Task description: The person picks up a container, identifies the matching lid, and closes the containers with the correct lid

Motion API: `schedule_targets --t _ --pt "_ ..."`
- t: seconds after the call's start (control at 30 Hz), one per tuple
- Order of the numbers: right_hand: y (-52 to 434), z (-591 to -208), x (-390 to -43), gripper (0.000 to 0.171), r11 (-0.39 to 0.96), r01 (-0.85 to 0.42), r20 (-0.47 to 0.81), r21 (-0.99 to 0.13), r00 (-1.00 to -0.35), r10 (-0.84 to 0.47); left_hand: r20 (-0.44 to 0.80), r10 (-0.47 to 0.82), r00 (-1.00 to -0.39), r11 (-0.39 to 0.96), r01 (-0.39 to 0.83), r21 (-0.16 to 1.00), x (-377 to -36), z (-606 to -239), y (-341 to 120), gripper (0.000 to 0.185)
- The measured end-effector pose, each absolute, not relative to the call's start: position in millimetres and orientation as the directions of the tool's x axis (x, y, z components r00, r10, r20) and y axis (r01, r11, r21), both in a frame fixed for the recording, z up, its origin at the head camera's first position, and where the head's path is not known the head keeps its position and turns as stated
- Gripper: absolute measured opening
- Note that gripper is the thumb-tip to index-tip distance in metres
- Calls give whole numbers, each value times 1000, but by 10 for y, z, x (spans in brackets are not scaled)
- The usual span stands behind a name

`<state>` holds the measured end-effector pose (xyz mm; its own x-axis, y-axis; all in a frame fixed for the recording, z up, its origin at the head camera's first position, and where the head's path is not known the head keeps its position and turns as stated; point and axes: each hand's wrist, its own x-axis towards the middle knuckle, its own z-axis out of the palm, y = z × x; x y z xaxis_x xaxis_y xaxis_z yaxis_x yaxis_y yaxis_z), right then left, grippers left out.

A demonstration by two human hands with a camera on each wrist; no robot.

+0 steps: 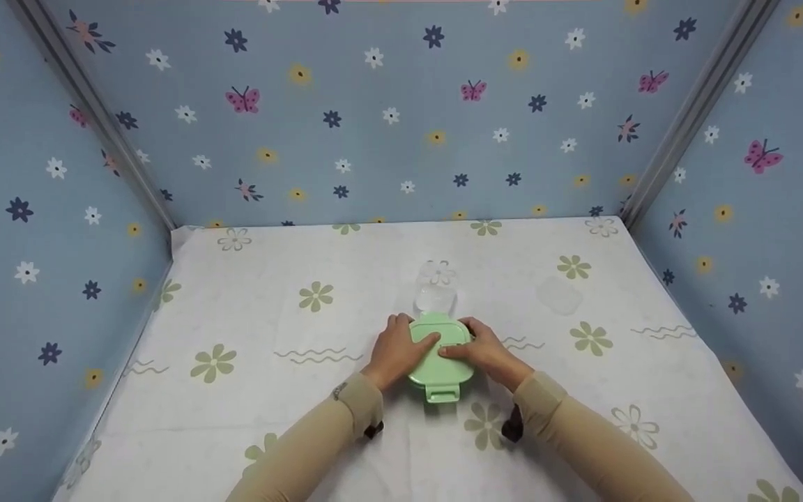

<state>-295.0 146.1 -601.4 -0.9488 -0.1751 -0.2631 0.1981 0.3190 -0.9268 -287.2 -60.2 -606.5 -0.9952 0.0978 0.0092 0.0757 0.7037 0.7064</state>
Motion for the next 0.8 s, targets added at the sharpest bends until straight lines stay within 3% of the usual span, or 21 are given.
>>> schedule_targets --t 0.2,0.4,0.6,0.8 --pt "1458 -5993 -2939 70 322 190 -256 -928 -950 -177 37 119 -992 683 109 722 -2867 -6076 -638 60" --pt "1445 -5995 -2928 69 343 179 -248 -922 -954 -171 3 136 -991 624 89 776 -2821 -6039 -735 68" --pt "1452 -5997 -2928 69 356 170 -242 -919 -956 -167 61 141 -988 617 136 775 -2856 -6157 -921 71" --pt "1456 -6000 -2928 70 374 157 -234 -914 -957 -171 -46 109 -993 634 34 773 -2720 -5988 -1035 76"
